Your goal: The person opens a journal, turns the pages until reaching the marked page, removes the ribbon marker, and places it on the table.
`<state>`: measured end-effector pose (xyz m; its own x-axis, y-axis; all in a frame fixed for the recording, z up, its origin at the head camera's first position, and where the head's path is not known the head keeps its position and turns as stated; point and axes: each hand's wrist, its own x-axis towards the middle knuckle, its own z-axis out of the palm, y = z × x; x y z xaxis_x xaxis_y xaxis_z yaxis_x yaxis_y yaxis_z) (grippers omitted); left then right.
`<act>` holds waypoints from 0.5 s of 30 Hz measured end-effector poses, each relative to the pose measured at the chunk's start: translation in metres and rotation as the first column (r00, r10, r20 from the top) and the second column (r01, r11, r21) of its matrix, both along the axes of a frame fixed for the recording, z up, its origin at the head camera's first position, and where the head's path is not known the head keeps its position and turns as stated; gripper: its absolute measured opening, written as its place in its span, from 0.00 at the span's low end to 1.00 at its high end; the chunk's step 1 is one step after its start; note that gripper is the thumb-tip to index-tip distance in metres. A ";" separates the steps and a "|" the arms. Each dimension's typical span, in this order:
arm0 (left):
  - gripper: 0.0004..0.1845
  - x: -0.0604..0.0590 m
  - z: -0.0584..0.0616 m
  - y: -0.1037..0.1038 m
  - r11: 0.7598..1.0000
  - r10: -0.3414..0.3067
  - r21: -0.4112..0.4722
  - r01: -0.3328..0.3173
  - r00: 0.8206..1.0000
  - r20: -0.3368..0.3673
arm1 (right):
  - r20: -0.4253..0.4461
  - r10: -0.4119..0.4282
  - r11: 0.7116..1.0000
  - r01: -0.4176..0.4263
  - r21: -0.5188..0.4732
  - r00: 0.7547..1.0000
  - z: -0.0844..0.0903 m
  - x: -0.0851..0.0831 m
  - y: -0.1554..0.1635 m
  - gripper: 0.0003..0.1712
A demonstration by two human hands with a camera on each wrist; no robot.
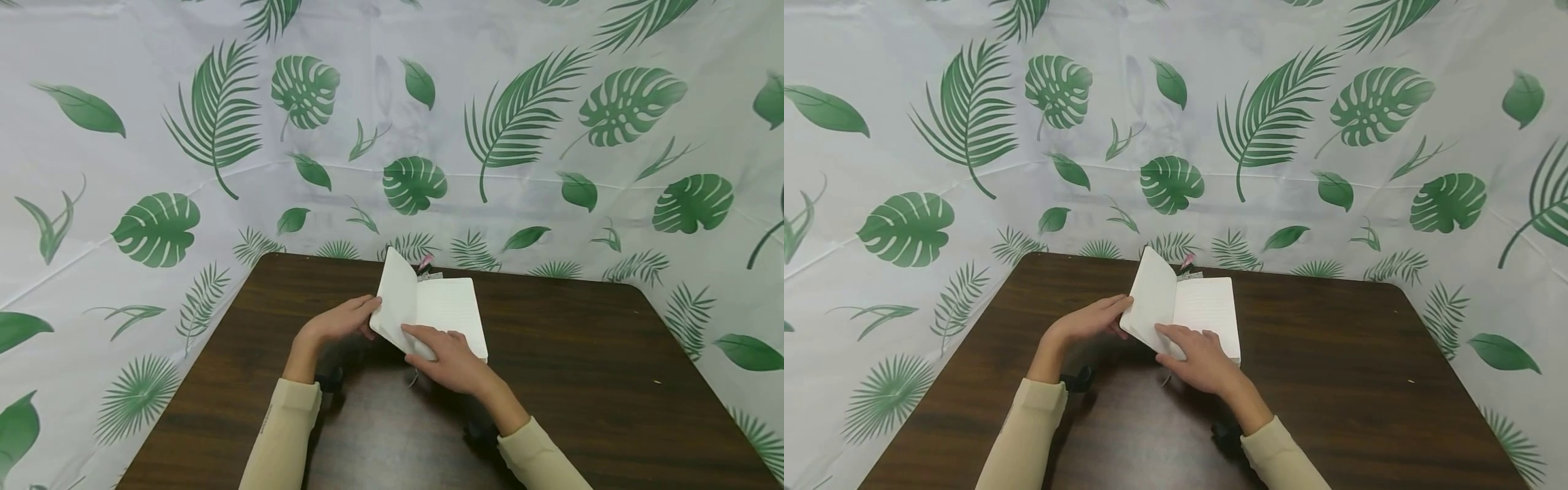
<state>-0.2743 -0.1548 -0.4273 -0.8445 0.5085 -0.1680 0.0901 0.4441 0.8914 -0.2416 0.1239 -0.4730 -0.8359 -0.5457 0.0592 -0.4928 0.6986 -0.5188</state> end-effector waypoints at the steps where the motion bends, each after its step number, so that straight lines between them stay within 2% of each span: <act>1: 0.31 0.000 0.001 0.000 1.000 0.014 -0.019 -0.014 1.000 -0.003 | 0.002 0.004 1.000 -0.004 -0.001 1.000 0.000 0.000 0.000 0.35; 5: 0.31 0.000 0.002 -0.001 0.997 0.036 -0.065 -0.037 0.999 -0.025 | 0.008 0.010 1.000 -0.010 0.000 1.000 0.001 0.001 -0.001 0.36; 10: 0.22 0.000 0.002 -0.002 0.998 0.001 -0.059 -0.005 0.998 -0.057 | 0.015 0.004 1.000 -0.004 0.010 1.000 0.000 0.001 0.000 0.36; 15: 0.21 0.000 0.001 -0.002 0.999 -0.018 -0.047 0.014 0.998 -0.066 | 0.004 -0.021 0.999 0.021 0.048 1.000 -0.003 -0.001 0.002 0.36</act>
